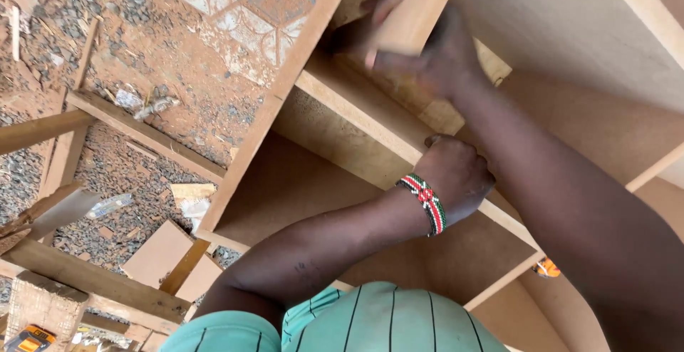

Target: Assembling wooden cabinet parts using a power drill and screws.

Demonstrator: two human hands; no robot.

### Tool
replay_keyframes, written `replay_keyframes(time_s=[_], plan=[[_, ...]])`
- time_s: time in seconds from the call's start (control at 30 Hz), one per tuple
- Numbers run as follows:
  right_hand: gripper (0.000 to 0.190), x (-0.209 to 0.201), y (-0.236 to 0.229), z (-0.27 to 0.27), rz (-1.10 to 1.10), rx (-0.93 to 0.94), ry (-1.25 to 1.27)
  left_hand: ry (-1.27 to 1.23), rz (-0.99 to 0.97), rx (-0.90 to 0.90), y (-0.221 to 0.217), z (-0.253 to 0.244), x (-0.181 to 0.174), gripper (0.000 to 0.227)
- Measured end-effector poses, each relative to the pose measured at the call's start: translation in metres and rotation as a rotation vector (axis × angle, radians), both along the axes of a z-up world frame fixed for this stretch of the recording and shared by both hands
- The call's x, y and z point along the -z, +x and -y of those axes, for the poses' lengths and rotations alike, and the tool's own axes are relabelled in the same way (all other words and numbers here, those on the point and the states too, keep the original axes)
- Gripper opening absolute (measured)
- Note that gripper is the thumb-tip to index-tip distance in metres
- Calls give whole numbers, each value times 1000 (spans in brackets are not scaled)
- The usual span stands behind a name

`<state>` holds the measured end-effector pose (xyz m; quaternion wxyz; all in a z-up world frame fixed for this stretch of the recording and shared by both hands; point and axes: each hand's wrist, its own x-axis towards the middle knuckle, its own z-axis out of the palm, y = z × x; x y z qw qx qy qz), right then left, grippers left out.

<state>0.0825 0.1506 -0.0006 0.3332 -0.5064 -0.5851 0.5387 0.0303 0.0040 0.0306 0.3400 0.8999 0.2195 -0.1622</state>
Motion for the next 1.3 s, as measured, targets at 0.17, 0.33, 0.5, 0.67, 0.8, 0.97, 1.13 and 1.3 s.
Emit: replay_keyframes(time_s=[0.17,0.33,0.5,0.67,0.8,0.97,1.13,1.3], plan=[[86,11,21,4,489,250,255,-16,-2,-1,0,1,-1,40],[63,-3,28,-5,263,246,229,-41,17,-78,8,8,5,33],[38,-66,-32,14,85,-56,72,34,8,-99,6,10,9,36],[28,-64,9,5,265,118,127,-24,-19,-26,6,6,-2,28],[43,-121,-14,17,463,120,221,-15,-41,-60,12,7,9,32],[48,-152,-59,34,467,88,139,-82,278,-602,26,40,58,30],[33,-141,-43,25,422,74,130,108,37,-220,22,25,23,26],[39,-130,-67,40,226,-19,175,-53,80,-381,53,52,73,24]])
